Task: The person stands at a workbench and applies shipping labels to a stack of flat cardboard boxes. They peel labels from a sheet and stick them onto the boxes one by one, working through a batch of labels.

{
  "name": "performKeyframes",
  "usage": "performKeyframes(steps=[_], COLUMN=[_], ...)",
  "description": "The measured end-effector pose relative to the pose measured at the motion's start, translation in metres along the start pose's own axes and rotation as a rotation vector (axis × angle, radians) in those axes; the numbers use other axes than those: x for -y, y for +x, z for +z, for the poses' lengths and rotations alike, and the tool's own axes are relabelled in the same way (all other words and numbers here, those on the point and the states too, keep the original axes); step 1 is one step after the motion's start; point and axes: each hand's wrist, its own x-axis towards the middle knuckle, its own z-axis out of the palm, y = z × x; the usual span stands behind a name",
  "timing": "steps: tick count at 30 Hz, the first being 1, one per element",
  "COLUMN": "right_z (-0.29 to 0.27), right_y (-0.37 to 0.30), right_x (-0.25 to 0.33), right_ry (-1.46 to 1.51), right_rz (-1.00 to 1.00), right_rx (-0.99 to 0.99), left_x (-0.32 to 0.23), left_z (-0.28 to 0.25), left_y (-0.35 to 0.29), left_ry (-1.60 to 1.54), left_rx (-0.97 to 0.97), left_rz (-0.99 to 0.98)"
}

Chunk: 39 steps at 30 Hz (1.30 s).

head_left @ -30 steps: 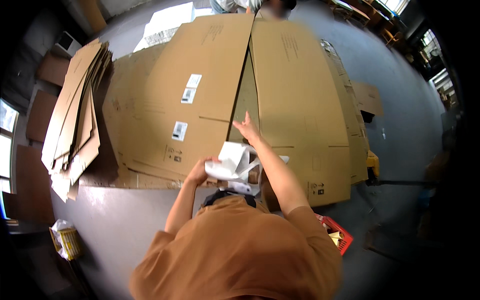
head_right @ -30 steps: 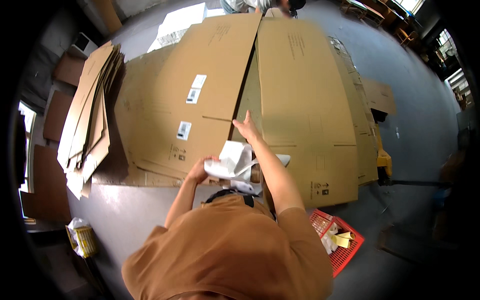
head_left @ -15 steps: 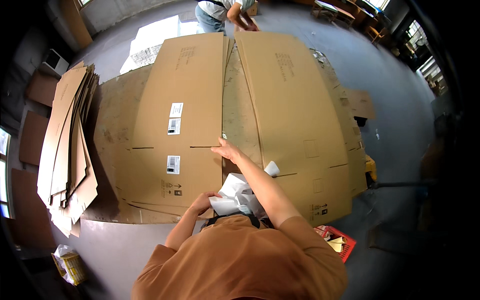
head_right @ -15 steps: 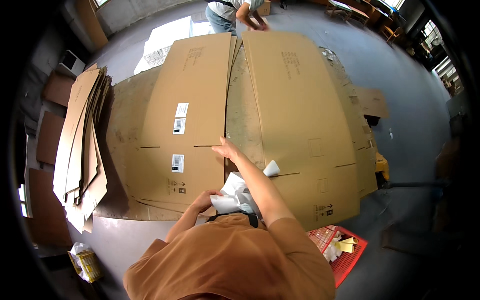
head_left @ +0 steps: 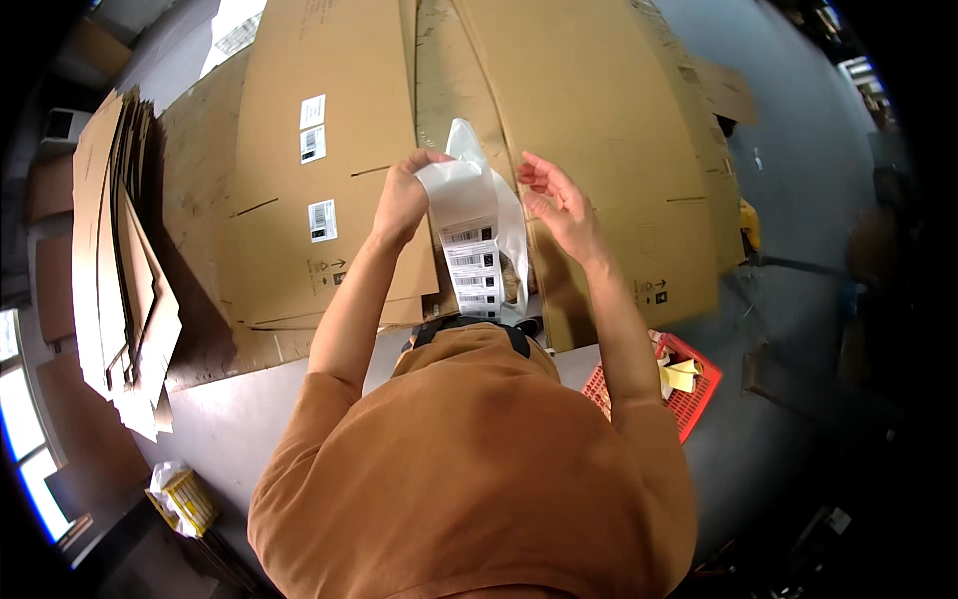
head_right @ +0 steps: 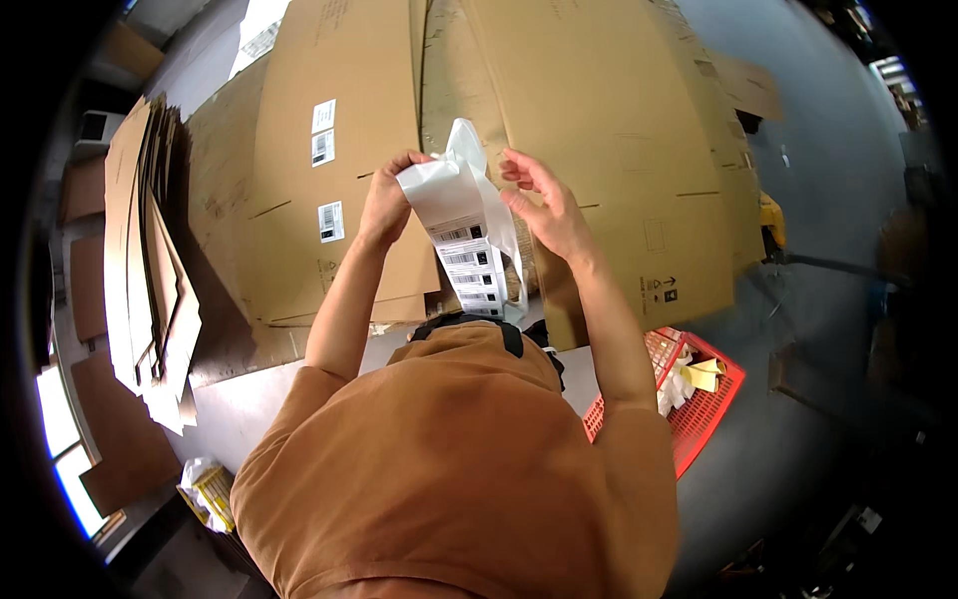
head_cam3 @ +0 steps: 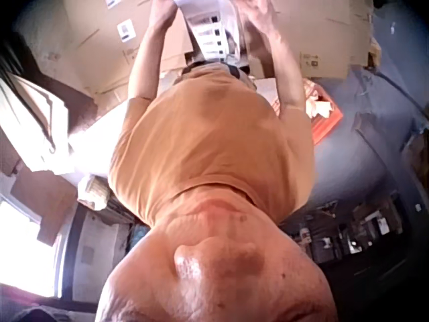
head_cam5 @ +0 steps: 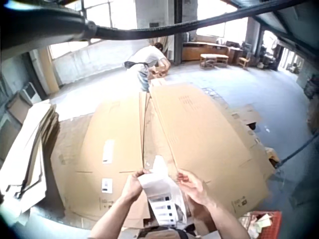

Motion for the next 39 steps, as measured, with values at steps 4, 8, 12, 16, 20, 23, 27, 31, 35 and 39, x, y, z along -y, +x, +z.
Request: performKeyframes(steps=[4,8,12,16,20,23,27,31,35,39], right_z=[0.012,0.023,0.024,0.026,0.021,0.015,-0.001,0.003,0.003,-0.005], right_y=[-0.026,-0.043,-0.049,-0.049,-0.055,-0.065,-0.074,-0.075,-0.075,-0.075], right_x=[0.009,0.030,0.031,0.025,0.035,0.051,0.050,0.059,0.067,0.055], right_ry=[-0.148,-0.551,-0.585,-0.270,-0.008,0.063,-0.006,0.003,0.068,0.047], right_rz=[-0.095,-0.399,-0.368,-0.238,-0.184,-0.119,-0.069,0.035,0.070,0.093], right_rx=[-0.105,-0.470,-0.433,-0.309,-0.218,-0.206,-0.136,-0.171,-0.136,-0.139], left_x=[-0.021,-0.032,-0.037,-0.039,-0.046,-0.018,0.004,-0.007,-0.003,0.002], left_z=[0.022,0.035,0.043,0.050,0.047,0.024,0.021,0.038,0.052,0.060], left_y=[0.012,0.016,0.010,0.004,0.005,0.017,0.000,-0.022,-0.018,-0.012], left_ry=[-0.041,-0.065,-0.053,-0.073,0.112,0.688,0.768,0.757,0.703,0.547], left_rx=[0.048,0.072,0.081,0.105,0.030,-0.050,-0.002,0.309,0.378,0.425], left_rz=[0.003,-0.003,0.050,0.057,0.072,0.228,0.593,0.762,0.806,0.661])
